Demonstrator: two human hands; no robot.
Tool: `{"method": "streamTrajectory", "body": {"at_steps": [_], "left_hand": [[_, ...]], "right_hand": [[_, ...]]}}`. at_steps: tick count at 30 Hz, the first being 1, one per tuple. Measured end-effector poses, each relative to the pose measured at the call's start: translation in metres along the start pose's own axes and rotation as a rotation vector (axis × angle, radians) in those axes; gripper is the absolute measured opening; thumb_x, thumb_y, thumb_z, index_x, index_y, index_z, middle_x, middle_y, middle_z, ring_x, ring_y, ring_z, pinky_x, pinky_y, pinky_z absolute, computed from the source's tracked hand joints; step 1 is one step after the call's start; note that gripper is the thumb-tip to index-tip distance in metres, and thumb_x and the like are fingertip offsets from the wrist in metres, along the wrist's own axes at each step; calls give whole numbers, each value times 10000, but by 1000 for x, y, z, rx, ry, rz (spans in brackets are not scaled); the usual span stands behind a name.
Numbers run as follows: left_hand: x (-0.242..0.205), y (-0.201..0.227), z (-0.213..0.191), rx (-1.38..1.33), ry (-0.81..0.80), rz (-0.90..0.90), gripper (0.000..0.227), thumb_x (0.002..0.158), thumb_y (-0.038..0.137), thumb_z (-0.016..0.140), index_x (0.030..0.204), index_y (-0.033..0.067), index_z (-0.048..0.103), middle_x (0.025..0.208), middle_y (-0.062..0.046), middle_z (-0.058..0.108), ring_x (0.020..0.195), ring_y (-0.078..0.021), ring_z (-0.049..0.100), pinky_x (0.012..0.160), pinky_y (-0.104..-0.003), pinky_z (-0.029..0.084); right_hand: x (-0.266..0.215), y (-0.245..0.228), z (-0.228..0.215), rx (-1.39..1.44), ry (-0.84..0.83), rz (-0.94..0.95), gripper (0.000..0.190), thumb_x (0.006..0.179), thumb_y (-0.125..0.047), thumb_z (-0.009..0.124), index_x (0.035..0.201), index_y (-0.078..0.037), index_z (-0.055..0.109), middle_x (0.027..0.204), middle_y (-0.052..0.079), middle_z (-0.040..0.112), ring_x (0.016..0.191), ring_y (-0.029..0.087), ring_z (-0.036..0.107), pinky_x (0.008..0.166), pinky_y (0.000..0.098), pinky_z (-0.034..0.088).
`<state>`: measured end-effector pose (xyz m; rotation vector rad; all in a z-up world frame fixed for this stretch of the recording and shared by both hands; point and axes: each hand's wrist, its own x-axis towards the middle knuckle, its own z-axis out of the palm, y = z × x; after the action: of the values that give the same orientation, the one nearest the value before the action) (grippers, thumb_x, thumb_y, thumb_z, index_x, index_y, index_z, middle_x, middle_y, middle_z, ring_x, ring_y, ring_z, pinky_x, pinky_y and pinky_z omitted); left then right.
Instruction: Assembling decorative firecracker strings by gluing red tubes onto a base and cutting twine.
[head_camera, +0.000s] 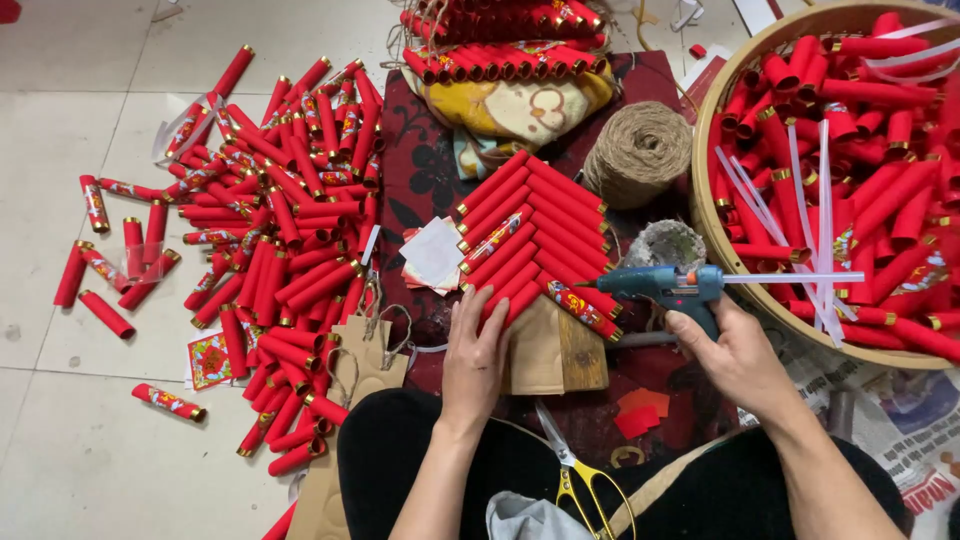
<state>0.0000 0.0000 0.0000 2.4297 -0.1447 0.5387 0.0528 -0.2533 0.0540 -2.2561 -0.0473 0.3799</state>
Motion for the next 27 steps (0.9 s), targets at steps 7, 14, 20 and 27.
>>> {"method": "streamTrajectory", "body": {"at_steps": [7, 14, 20, 27], "left_hand": [[-4, -9, 11, 9, -8, 2, 313, 818, 60, 520, 1127, 30, 484, 1250, -164, 387, 1188, -378, 328, 986, -499, 269], [-2, -8, 9, -4, -54, -4, 373, 829, 39, 484, 1189, 137, 464, 1291, -161, 354, 1222, -376, 282, 1003, -514, 208], [-4, -10, 13, 2, -53, -19, 386, 811, 30, 507, 1180, 140, 472, 1298, -160, 344, 1224, -383, 273, 1002, -528, 194], [-3, -8, 13, 59, -27, -17, 341, 833, 97, 496, 1168, 152, 480, 1265, -153, 390, 1200, -361, 320, 980, -518, 241]], "right_hand": [[-1, -4, -2, 35, -15, 22, 216, 802, -285, 493, 889, -98, 558, 597, 36, 463, 518, 151, 436, 512, 278, 357], [0, -2, -2, 0, -9, 24, 243, 790, -292, 500, 935, -111, 572, 627, 33, 522, 558, 150, 455, 545, 281, 361], [-1, -6, -1, 19, -27, 56, 223, 796, -280, 502, 906, -99, 570, 586, 42, 523, 529, 151, 469, 532, 276, 372], [2, -2, 0, -48, -19, 77, 286, 781, -301, 505, 977, -111, 589, 687, 35, 562, 628, 151, 489, 606, 278, 369]]}}
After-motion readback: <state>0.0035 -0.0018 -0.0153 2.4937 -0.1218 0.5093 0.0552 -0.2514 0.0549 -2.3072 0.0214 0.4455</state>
